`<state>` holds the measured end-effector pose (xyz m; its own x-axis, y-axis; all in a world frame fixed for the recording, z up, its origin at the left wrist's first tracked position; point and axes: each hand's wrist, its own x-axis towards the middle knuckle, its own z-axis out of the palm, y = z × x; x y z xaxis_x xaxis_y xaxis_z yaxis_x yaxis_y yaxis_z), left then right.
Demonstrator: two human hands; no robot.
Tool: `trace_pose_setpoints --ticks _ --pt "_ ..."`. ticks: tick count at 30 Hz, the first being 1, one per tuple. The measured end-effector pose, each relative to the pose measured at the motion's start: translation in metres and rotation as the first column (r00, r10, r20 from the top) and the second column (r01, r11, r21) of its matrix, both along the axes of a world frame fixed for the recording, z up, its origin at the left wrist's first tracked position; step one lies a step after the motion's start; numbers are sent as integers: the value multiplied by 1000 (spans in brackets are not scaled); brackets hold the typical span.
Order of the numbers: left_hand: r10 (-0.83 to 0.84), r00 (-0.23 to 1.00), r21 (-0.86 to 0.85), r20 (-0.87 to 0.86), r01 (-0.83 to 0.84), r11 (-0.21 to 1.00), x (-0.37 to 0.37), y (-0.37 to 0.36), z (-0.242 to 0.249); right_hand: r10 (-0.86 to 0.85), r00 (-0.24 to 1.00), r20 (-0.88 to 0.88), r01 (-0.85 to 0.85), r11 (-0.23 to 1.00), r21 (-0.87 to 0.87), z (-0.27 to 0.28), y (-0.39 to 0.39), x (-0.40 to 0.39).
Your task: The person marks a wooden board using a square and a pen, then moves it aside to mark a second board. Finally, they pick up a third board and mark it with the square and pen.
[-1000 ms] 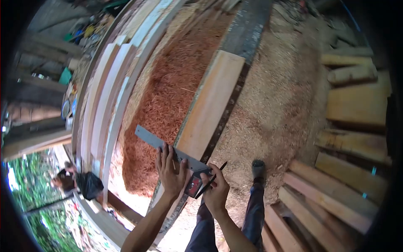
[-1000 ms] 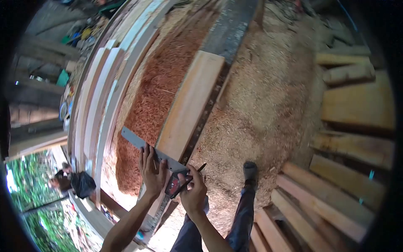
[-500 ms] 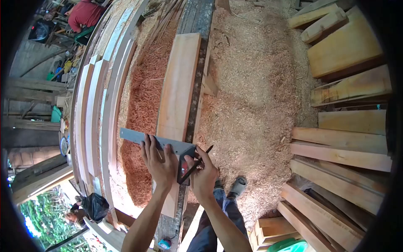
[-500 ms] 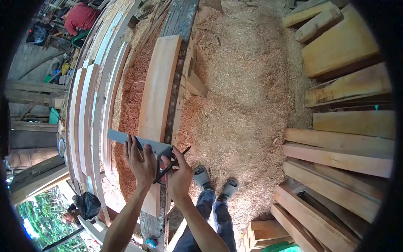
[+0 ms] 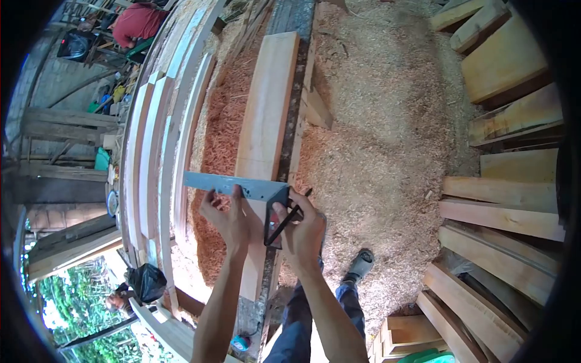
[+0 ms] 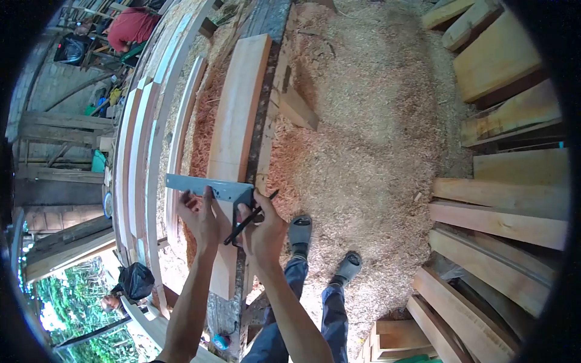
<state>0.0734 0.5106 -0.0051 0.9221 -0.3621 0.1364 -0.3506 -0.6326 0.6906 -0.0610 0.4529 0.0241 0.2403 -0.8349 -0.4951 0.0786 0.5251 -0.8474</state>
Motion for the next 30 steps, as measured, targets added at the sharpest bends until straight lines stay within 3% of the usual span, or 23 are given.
trace_pose_setpoints --ticks 1,2,4,6,8,10,12,14,18,22,24,30 --pt "8 972 -248 -236 -69 966 10 -3 -5 -25 999 -31 20 989 -144 -7 3 2" --pt "18 973 -241 -229 -75 968 21 3 -4 -17 1000 -24 13 991 -136 -8 6 1" --pt "-73 743 -194 -666 -78 978 34 0 20 -3 978 -207 -56 958 -281 -10 9 -1" --pt "-15 709 -117 -705 -95 989 37 0 37 -35 983 -178 -23 950 -312 -10 21 -3" --pt "-115 587 -177 -802 -50 983 49 24 29 2 996 -88 -12 993 -118 -11 38 -8" --pt "-79 573 -127 -816 -44 991 45 40 33 -4 992 -126 -16 987 -161 0 50 -13" --pt "-183 505 -268 -844 -99 958 44 61 27 37 986 -164 -64 984 -166 13 58 -19" --pt "-201 474 -304 -857 -149 941 42 72 22 45 987 -156 -68 987 -144 8 70 -20" --pt "-209 536 -350 -818 -174 921 35 64 25 33 986 -165 -60 985 -162 5 73 -18" --pt "-207 599 -370 -773 -162 915 35 34 26 16 991 -134 -25 998 -63 5 54 -10" --pt "-216 601 -372 -769 -146 916 43 29 19 -15 981 -191 5 999 -53 11 40 -6" --pt "-206 601 -394 -772 -198 898 43 6 19 -72 993 -98 71 997 -12 3 25 4"
